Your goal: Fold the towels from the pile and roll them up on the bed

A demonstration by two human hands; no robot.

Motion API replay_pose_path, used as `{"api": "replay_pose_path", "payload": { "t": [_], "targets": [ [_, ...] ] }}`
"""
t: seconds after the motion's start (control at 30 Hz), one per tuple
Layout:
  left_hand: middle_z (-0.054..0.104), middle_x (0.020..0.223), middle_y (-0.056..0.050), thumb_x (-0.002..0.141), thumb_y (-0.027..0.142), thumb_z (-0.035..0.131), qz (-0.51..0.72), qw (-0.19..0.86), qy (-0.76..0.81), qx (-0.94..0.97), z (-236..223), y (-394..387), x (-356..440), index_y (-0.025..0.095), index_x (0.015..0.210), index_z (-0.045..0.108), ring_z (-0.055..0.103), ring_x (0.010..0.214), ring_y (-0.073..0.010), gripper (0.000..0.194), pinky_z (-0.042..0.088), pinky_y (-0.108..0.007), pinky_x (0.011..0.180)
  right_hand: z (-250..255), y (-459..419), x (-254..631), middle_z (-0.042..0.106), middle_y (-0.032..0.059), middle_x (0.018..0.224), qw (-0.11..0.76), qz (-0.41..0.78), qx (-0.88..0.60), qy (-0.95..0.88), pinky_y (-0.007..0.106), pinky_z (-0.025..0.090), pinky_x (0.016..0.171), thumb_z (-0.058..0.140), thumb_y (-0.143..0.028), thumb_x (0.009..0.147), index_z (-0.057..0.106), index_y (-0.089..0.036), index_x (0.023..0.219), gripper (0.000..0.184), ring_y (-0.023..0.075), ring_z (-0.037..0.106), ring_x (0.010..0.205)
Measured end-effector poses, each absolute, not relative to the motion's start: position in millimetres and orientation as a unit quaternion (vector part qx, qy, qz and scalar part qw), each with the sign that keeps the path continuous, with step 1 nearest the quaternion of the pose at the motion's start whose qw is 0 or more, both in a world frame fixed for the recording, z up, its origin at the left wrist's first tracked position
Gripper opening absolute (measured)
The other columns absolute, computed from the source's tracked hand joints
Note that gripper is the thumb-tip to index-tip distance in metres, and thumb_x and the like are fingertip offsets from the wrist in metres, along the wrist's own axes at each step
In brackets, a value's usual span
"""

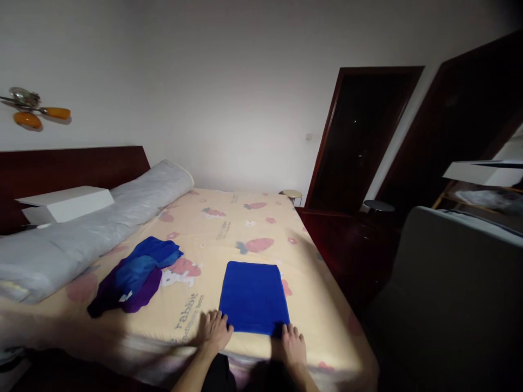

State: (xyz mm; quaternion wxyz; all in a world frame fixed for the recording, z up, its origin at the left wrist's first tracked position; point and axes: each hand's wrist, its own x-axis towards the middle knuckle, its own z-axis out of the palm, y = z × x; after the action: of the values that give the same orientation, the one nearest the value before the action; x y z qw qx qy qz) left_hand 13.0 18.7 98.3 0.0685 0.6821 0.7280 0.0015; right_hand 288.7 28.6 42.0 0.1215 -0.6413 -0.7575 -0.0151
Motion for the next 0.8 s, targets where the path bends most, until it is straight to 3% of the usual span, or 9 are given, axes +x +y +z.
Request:
{"api": "replay_pose_path", "payload": {
  "t": [0.1,0.17,0.3,0.37,0.43,0.5,0.63,0.8],
  "targets": [
    [0.060,0.136,-0.017,0.089,0.048,0.035,0.001,0.056,0.731,0.680,99.3,15.8,20.6,0.016,0.126,0.062,0.045,0.134,-0.0358,0.056,0.025,-0.055,0.113,39.1,16.4,260.4,0.064,0.0155,0.127,0.108,-0.004,-0.624,-0.774,0.044,0.046,0.098,0.041,-0.011,0.081,0.062,-0.018,0.125,0.049,0.0288,0.058,0.118],
    [0.060,0.135,-0.019,0.088,0.046,0.037,0.002,0.053,0.730,0.681,100.6,15.3,24.8,0.013,0.129,0.060,0.046,0.133,-0.0370,0.057,0.026,-0.056,0.113,36.4,8.0,235.2,0.052,0.0114,0.144,0.117,0.023,-0.576,-0.809,0.043,0.041,0.108,0.043,-0.014,0.083,0.054,-0.019,0.135,0.054,0.0279,0.048,0.132],
    [0.057,0.136,-0.026,0.090,0.037,0.037,0.011,0.048,0.720,0.692,102.4,14.1,27.2,0.004,0.129,0.058,0.045,0.134,-0.0398,0.056,0.028,-0.059,0.113,23.4,-1.0,200.7,0.026,0.0078,0.159,0.141,0.112,-0.520,-0.835,0.053,0.030,0.117,0.039,-0.037,0.095,0.031,-0.024,0.150,0.057,0.0308,0.026,0.146],
    [0.055,0.141,-0.022,0.090,0.028,0.034,0.017,0.046,0.705,0.708,98.1,9.1,28.0,0.007,0.132,0.056,0.044,0.136,-0.0356,0.052,0.027,-0.055,0.116,15.7,-2.2,198.1,0.021,0.0049,0.160,0.136,0.139,-0.529,-0.826,0.056,0.027,0.118,0.035,-0.044,0.097,0.024,-0.029,0.152,0.058,0.0298,0.023,0.147],
    [0.053,0.146,-0.012,0.087,0.019,0.037,0.035,0.047,0.647,0.760,87.7,-0.1,30.8,0.016,0.138,0.052,0.042,0.139,-0.0276,0.053,0.028,-0.046,0.119,11.3,-2.9,200.4,0.018,0.0018,0.160,0.136,0.153,-0.525,-0.826,0.055,0.025,0.119,0.032,-0.045,0.098,0.018,-0.033,0.152,0.058,0.0277,0.021,0.147],
    [0.045,0.153,-0.003,0.083,0.013,0.039,0.066,0.040,0.575,0.814,72.3,-11.5,35.5,0.025,0.146,0.039,0.038,0.142,-0.0213,0.064,0.029,-0.039,0.119,12.8,-3.4,202.7,0.017,0.0010,0.160,0.140,0.160,-0.522,-0.826,0.054,0.024,0.119,0.030,-0.046,0.098,0.016,-0.034,0.152,0.057,0.0269,0.019,0.148],
    [0.028,0.160,0.002,0.089,0.015,0.035,0.112,-0.005,0.547,0.830,44.2,-26.8,41.7,0.032,0.153,0.006,0.033,0.145,-0.0186,0.072,0.033,-0.041,0.118,28.6,-2.1,211.7,0.019,0.0015,0.160,0.139,0.188,-0.493,-0.838,0.055,0.025,0.119,0.026,-0.049,0.099,0.020,-0.033,0.151,0.055,0.0266,0.019,0.148],
    [0.033,0.158,0.002,0.096,0.034,0.037,0.126,-0.059,0.566,0.812,38.2,-24.7,25.4,0.035,0.152,0.004,0.037,0.143,-0.0213,0.065,0.035,-0.044,0.115,35.4,2.4,271.6,0.030,0.0001,0.157,0.164,0.172,-0.479,-0.845,0.047,0.030,0.118,0.027,-0.046,0.100,0.027,-0.035,0.149,0.050,0.0229,0.028,0.145]
  ]
}}
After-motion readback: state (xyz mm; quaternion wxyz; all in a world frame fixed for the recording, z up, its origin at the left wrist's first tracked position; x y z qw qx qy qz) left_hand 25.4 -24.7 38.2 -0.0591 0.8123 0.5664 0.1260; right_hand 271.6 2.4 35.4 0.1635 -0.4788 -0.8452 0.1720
